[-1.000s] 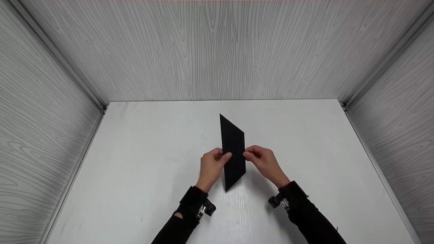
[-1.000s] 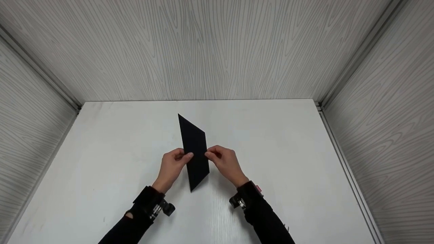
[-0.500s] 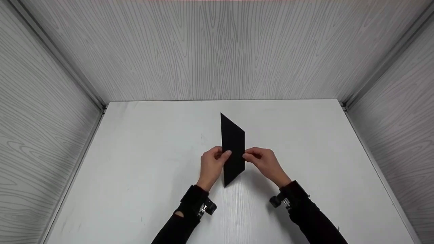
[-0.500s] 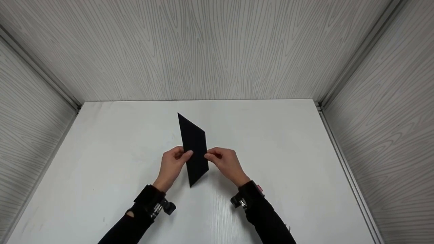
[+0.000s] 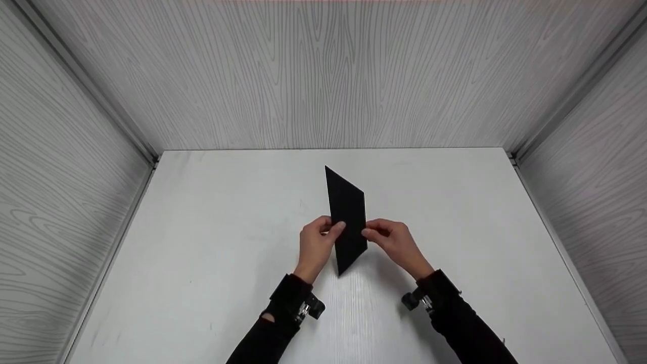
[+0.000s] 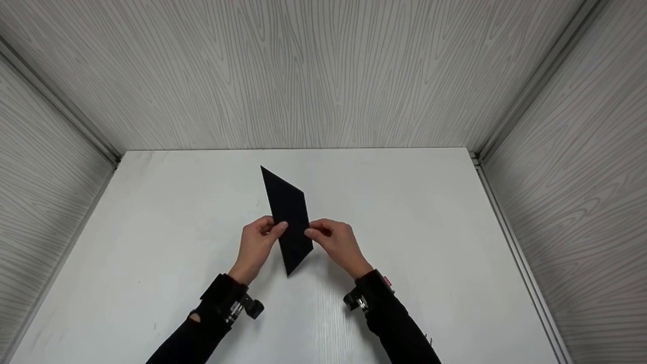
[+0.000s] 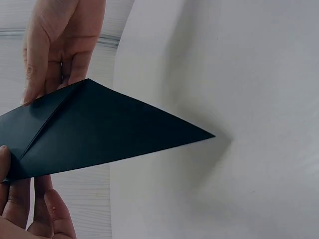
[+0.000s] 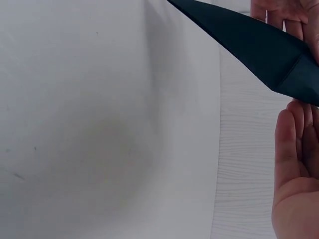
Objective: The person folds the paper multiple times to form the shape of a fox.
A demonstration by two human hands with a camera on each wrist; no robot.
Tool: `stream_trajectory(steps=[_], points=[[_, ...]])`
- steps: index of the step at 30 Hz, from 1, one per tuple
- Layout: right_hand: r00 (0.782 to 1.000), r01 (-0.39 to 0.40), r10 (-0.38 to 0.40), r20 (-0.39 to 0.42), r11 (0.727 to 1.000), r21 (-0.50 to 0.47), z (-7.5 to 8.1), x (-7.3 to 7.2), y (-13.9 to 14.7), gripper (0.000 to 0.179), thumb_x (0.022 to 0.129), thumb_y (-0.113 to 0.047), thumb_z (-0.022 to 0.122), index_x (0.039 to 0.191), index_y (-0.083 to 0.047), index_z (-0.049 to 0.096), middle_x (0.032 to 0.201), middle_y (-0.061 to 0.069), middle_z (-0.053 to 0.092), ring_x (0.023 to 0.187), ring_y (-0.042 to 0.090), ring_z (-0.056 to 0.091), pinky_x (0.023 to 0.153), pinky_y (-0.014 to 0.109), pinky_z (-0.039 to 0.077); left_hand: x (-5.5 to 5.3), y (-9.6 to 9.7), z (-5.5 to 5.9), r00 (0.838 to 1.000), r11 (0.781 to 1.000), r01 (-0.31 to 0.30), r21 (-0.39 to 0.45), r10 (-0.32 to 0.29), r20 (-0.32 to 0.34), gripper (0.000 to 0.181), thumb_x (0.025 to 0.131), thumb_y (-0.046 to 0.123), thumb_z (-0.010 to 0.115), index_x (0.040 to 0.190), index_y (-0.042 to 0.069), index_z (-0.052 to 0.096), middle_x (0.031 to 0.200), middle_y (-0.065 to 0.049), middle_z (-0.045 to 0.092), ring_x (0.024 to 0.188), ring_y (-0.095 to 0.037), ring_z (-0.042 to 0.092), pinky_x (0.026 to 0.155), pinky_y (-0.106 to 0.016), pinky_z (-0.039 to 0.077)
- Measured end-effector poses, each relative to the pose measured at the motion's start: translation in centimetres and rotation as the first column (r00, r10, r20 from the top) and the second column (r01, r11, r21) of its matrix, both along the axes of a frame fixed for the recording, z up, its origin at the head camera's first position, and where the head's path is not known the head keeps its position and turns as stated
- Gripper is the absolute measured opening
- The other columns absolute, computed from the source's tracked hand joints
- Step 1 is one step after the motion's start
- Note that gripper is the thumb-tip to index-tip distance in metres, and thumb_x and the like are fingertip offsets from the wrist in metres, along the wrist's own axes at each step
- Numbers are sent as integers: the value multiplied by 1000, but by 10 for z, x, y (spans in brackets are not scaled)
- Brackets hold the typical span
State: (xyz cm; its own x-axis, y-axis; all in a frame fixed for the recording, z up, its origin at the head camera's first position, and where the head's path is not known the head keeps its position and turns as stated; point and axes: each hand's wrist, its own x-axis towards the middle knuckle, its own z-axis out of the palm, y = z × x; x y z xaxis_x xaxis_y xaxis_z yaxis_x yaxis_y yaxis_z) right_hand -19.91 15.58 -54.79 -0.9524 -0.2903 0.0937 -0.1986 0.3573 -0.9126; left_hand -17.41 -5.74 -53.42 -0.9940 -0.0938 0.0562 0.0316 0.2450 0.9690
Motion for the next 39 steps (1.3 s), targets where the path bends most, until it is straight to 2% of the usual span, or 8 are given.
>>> stream_trajectory(steps=[3, 8, 16, 20, 24, 28, 34, 39], points=[[1000, -8, 8, 7, 1000, 5, -2, 1, 0, 13, 98, -17, 75, 102, -5, 78, 93, 12, 77, 81, 2, 67, 77, 18, 56, 0, 0, 1, 1000, 1000, -11, 8, 11, 0, 20, 98, 25, 75, 98, 5, 76, 101, -11, 81, 98, -23, 78, 78, -27, 57], [1000, -3, 3, -30, 1000, 1, -2, 1, -1, 11, 98, -17, 75, 96, -6, 77, 87, 12, 76, 78, 2, 66, 75, 18, 56, -1, 0, 2, 1000, 1000, -20, 6, 20, 2, 21, 98, 26, 76, 98, 5, 76, 101, -11, 81, 98, -23, 79, 79, -28, 57], [999, -37, 36, -3, 999, -32, -7, 1, -1, 16, 98, -18, 75, 105, -5, 80, 96, 15, 79, 84, 2, 71, 81, 19, 59, -1, -7, 3, 999, 999, -41, 27, 40, 26, 21, 98, 27, 75, 98, 6, 75, 99, -10, 82, 98, -21, 77, 83, -29, 57], [999, -42, 42, -15, 999, 4, -10, 2, -2, 12, 98, -18, 75, 101, -7, 79, 92, 13, 78, 82, 1, 68, 77, 18, 57, -1, -9, 4, 998, 998, -56, 33, 55, 14, 22, 98, 26, 75, 96, 4, 74, 96, -12, 82, 95, -21, 77, 85, -31, 58], [997, -49, 52, -63, 997, 59, -11, 2, -5, 9, 100, -17, 72, 99, -8, 75, 85, 8, 73, 76, 1, 62, 71, 19, 52, -1, -10, 4, 998, 997, -65, 29, 65, 12, 22, 98, 25, 76, 95, 3, 74, 95, -13, 82, 92, -20, 76, 86, -32, 58], [994, -47, 53, -93, 996, 71, -11, 2, -6, 10, 101, -16, 71, 100, -6, 74, 83, 9, 71, 75, 1, 59, 69, 19, 49, -1, -9, 5, 998, 997, -68, 30, 68, 9, 22, 98, 25, 76, 96, 3, 74, 95, -14, 82, 93, -21, 76, 83, -30, 58], [998, -50, 54, -41, 996, 77, -15, 3, -6, 10, 99, -17, 74, 101, -7, 75, 89, 7, 74, 77, 1, 59, 72, 18, 49, -2, -10, 5, 997, 997, -77, 21, 77, 8, 21, 98, 25, 76, 100, 3, 76, 98, -14, 82, 98, -25, 77, 81, -29, 57], [997, -70, 72, -26, 995, 76, -14, 4, -4, 5, 100, -14, 72, 99, -8, 72, 84, 4, 70, 76, 4, 59, 70, 19, 48, -1, -9, 4, 997, 997, -74, 12, 74, 3, 21, 98, 25, 75, 99, 4, 75, 98, -13, 82, 99, -25, 78, 82, -30, 57]])
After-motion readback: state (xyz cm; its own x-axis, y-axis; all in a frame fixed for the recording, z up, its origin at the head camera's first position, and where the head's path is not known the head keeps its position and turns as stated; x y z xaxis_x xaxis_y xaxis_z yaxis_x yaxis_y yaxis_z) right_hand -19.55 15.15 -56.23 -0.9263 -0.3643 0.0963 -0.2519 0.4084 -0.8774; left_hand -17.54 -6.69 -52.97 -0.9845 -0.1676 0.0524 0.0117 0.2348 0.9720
